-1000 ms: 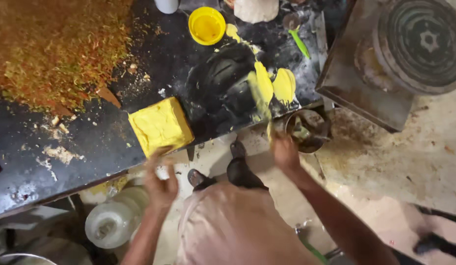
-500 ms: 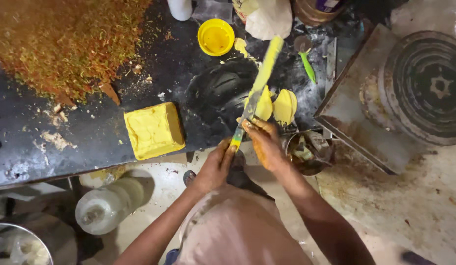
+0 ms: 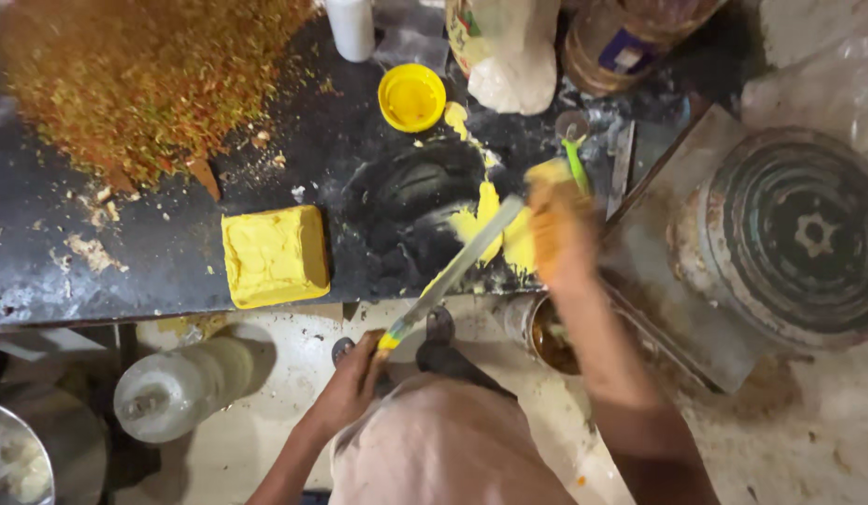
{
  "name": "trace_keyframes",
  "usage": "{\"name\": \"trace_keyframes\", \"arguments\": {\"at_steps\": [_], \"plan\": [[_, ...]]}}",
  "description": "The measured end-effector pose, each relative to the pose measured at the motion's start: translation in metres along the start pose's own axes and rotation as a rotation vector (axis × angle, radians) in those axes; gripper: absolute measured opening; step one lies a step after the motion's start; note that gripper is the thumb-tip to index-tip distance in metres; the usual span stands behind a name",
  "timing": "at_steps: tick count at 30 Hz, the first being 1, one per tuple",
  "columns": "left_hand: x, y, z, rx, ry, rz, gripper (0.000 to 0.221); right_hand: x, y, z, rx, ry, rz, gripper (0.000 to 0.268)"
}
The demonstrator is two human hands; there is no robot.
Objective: The person uses a long knife to cut slices from a large block of butter, then uses the blade to spread and scrape the butter across a flat black surface.
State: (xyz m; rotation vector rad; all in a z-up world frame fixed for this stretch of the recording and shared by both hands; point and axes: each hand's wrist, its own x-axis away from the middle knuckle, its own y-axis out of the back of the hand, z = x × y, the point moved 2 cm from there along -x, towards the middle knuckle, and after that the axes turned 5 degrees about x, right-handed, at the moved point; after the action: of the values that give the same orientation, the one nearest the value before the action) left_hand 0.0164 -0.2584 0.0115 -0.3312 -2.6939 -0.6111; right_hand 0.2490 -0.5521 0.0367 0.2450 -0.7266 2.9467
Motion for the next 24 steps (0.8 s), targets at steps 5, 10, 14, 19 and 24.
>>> {"name": "trace_keyframes", "arguments": {"at_steps": [5,10,14,19,24], "plan": [[0.022,0.003,0.055,0.221,-0.227,-0.287,0.033,-0.025,-0.007,0.071,0.476,0.298,0.018,0.013],[0.0,-0.017,0.057,0.4,0.081,-0.288,0.036,0.027,-0.025,0.005,0.888,0.326,0.136,0.021],[-0.035,-0.045,0.038,0.746,0.041,-0.243,0.039,0.089,-0.061,-0.07,0.826,0.234,0.421,0.028],[-0.036,-0.038,0.017,0.684,-0.208,-0.208,0.04,0.136,-0.093,-0.108,0.7,-0.339,0.328,0.033],[-0.011,0.011,0.045,0.329,-0.153,-0.025,0.04,0.143,-0.118,-0.125,0.924,0.233,0.451,0.011]]}}
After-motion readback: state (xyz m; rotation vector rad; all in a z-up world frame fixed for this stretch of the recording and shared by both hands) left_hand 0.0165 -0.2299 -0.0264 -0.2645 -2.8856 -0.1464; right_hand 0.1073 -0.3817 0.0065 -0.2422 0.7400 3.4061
